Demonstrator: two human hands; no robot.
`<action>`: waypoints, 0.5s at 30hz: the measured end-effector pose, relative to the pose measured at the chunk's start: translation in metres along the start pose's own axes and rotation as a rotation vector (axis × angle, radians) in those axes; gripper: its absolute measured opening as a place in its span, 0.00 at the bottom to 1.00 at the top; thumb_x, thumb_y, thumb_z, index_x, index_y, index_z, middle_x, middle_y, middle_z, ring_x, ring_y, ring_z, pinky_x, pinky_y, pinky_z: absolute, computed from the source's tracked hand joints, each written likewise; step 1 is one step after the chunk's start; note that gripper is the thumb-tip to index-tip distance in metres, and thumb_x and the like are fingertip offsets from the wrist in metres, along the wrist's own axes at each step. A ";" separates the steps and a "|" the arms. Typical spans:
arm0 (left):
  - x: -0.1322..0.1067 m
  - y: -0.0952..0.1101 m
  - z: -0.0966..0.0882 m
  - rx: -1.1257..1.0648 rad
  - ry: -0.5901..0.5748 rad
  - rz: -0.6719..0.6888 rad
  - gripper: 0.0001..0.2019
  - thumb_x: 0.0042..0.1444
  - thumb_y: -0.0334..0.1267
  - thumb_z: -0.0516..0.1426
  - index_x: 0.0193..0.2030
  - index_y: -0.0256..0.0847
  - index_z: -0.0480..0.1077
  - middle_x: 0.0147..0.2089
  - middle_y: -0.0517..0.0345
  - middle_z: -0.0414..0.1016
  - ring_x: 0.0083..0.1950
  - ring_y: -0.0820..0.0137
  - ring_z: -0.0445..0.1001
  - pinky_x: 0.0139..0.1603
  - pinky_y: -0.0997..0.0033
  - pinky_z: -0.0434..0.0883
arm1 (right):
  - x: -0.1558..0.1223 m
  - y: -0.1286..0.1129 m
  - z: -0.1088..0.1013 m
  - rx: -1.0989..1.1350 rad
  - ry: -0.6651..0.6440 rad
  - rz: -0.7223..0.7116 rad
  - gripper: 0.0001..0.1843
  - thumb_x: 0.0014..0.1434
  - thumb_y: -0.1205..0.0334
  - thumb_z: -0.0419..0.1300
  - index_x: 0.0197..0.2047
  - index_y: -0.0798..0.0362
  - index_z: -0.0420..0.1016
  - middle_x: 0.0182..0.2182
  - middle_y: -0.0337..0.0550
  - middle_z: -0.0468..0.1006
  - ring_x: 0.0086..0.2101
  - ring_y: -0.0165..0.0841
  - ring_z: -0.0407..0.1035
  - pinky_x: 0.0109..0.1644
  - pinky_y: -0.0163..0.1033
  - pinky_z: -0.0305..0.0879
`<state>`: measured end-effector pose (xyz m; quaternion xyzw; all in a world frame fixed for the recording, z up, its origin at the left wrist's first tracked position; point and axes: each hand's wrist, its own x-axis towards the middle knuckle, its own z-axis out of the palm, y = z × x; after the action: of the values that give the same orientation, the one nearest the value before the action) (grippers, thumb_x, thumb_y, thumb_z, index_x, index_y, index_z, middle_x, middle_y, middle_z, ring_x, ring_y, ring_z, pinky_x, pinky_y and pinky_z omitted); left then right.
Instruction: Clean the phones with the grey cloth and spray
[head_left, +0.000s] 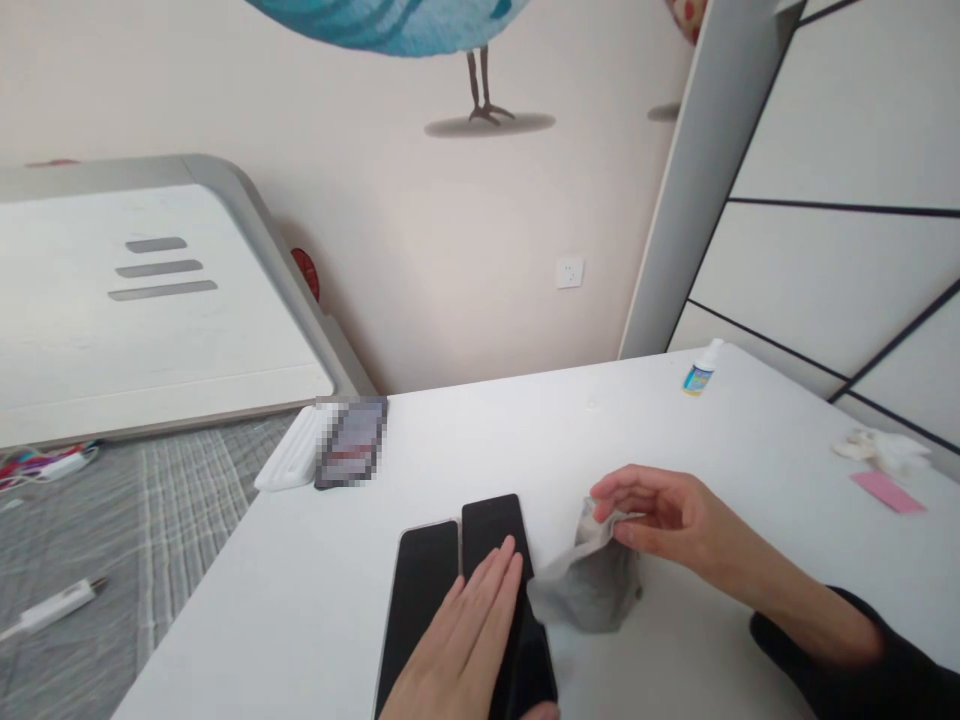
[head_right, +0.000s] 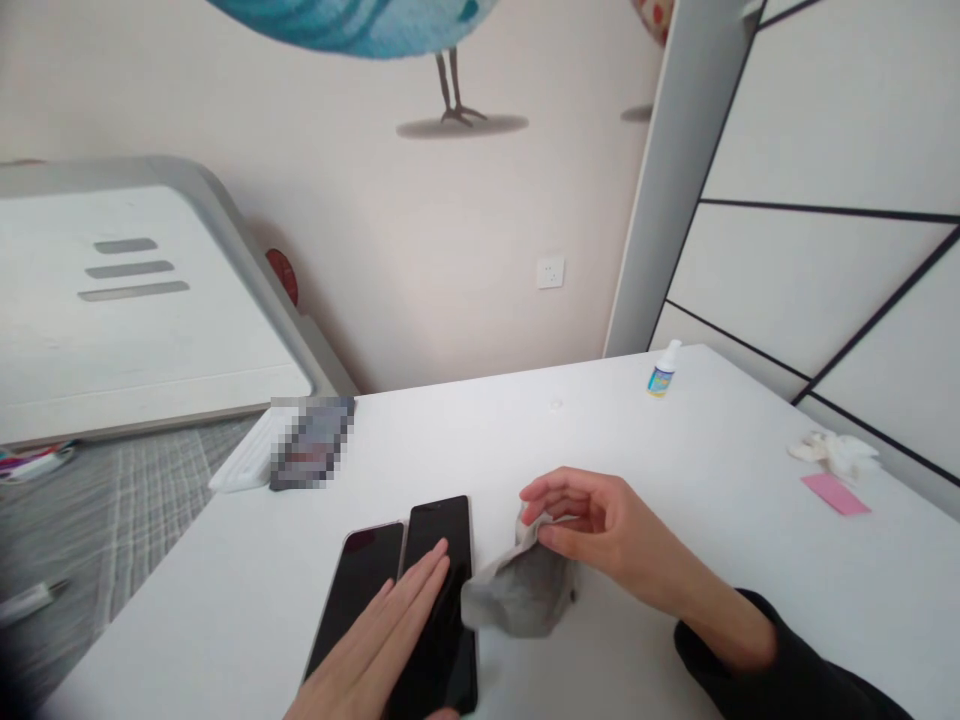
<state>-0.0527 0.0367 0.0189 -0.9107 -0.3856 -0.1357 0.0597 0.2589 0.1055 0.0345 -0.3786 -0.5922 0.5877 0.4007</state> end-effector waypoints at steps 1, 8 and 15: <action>0.014 0.006 -0.005 -0.081 0.008 -0.025 0.46 0.67 0.47 0.61 0.81 0.35 0.39 0.76 0.43 0.64 0.72 0.60 0.71 0.70 0.59 0.72 | -0.003 -0.005 0.004 -0.003 0.019 -0.002 0.15 0.64 0.53 0.72 0.51 0.49 0.81 0.44 0.45 0.84 0.46 0.37 0.79 0.53 0.42 0.76; 0.085 0.034 -0.021 -0.444 -0.116 -0.248 0.06 0.67 0.35 0.57 0.46 0.45 0.75 0.41 0.60 0.84 0.39 0.63 0.84 0.39 0.66 0.80 | -0.024 -0.046 0.019 -0.189 0.267 -0.162 0.07 0.62 0.54 0.73 0.42 0.44 0.83 0.38 0.39 0.83 0.39 0.33 0.80 0.44 0.33 0.80; 0.096 0.004 -0.053 -0.570 -0.051 -0.211 0.16 0.68 0.32 0.55 0.53 0.56 0.79 0.48 0.69 0.85 0.46 0.70 0.84 0.48 0.74 0.75 | -0.018 -0.060 -0.022 -0.423 0.557 -0.350 0.10 0.63 0.49 0.71 0.42 0.44 0.85 0.38 0.41 0.85 0.34 0.32 0.79 0.39 0.34 0.81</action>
<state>0.0039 0.0885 0.0982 -0.8489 -0.4257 -0.2210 -0.2223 0.2877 0.0958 0.0934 -0.4912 -0.6244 0.2500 0.5534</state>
